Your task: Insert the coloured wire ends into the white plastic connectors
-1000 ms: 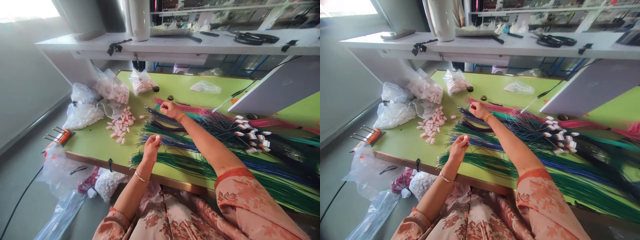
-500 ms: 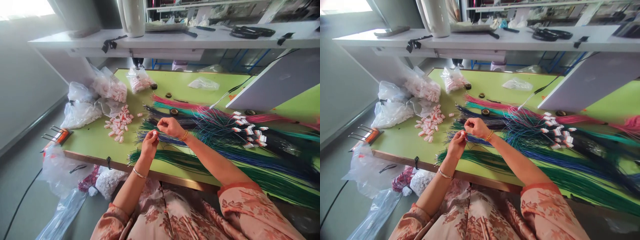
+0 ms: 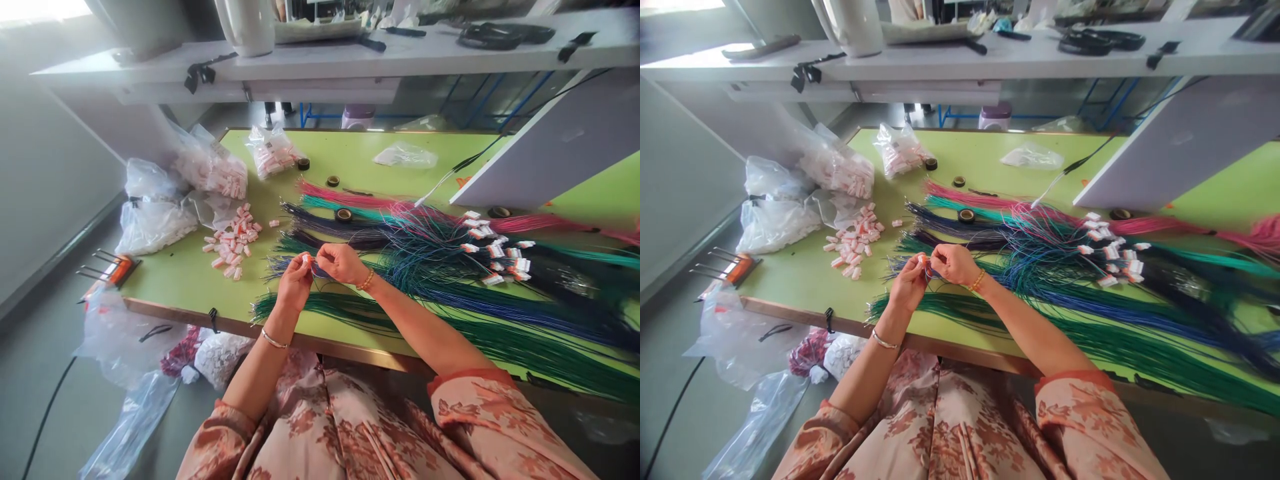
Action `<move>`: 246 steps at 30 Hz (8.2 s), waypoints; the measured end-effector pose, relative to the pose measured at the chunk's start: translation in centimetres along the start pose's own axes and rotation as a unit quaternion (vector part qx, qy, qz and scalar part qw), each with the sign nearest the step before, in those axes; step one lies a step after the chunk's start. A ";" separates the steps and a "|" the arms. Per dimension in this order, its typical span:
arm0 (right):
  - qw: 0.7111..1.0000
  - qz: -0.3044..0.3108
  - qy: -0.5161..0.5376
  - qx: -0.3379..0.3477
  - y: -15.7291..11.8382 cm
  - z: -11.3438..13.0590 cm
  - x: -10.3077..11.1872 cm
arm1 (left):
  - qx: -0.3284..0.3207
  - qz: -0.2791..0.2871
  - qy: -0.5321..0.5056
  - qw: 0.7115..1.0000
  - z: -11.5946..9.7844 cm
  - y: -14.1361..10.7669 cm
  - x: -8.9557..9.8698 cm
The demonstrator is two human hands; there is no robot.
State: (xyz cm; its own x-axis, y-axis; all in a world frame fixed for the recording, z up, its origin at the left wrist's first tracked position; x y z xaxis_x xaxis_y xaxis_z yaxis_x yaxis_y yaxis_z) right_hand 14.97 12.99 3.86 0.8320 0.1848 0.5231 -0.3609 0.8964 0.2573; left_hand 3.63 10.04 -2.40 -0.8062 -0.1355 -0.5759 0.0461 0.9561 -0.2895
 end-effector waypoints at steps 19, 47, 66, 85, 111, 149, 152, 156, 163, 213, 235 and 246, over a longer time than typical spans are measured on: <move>1.000 -0.006 -0.014 0.019 -0.3 0.6 -0.4 | -0.008 -0.017 0.009 1.000 0.2 0.0 0.5; 0.993 0.043 -0.092 0.054 0.8 1.2 -0.3 | -0.036 -0.061 0.104 0.992 -0.9 -0.1 0.7; 0.914 0.098 -0.380 -0.105 11.1 -9.3 2.7 | 0.005 -0.041 0.057 0.998 -0.1 1.1 1.1; 0.975 0.046 -0.147 -0.157 13.9 -11.0 3.9 | 0.003 -0.031 0.043 0.999 -0.1 0.9 1.1; 0.990 0.086 0.109 0.040 13.9 5.0 -0.2 | -0.007 -0.028 0.026 0.999 -0.1 0.7 0.9; 0.997 -0.074 0.012 -0.007 -0.4 0.3 0.7 | 0.015 0.004 0.000 1.000 0.7 0.9 -0.3; 0.998 -0.066 0.003 -0.015 -0.5 0.3 0.3 | 0.003 -0.013 0.031 0.999 0.7 0.8 0.1; 0.999 -0.043 -0.007 0.000 -0.4 0.6 0.0 | -0.003 -0.026 0.055 0.998 0.4 0.6 0.4; 0.998 -0.014 -0.055 -0.006 -0.1 0.6 -0.6 | -0.023 -0.062 0.055 0.996 -0.1 0.7 0.9; 0.941 0.021 -0.287 -0.176 15.8 -14.1 10.4 | 0.014 -0.010 0.026 1.000 -1.0 3.1 -1.3; 0.999 0.008 -0.035 0.004 17.3 -2.8 5.7 | 0.025 -0.013 0.023 0.999 -0.6 3.1 -1.4; 0.995 0.052 0.073 0.034 8.1 1.0 3.8 | 0.002 -0.001 -0.021 1.000 -0.8 3.2 -1.7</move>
State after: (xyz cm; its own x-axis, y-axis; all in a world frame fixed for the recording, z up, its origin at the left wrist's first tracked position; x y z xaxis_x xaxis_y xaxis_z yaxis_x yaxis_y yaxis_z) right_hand 14.76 20.56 8.75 0.8391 0.3370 0.4271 -0.4724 0.8406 0.2649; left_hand 4.69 13.57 -1.71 -0.7807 -0.1475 -0.6072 0.0479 0.9547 -0.2936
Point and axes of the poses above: each hand's wrist, its own y-axis towards the middle knuckle, its own x-axis out of the back of the hand, z = x × y, the point moved 9 cm from there along y, towards the middle knuckle, and after that the axes turned 7 degrees about y, right-handed, at the moved point
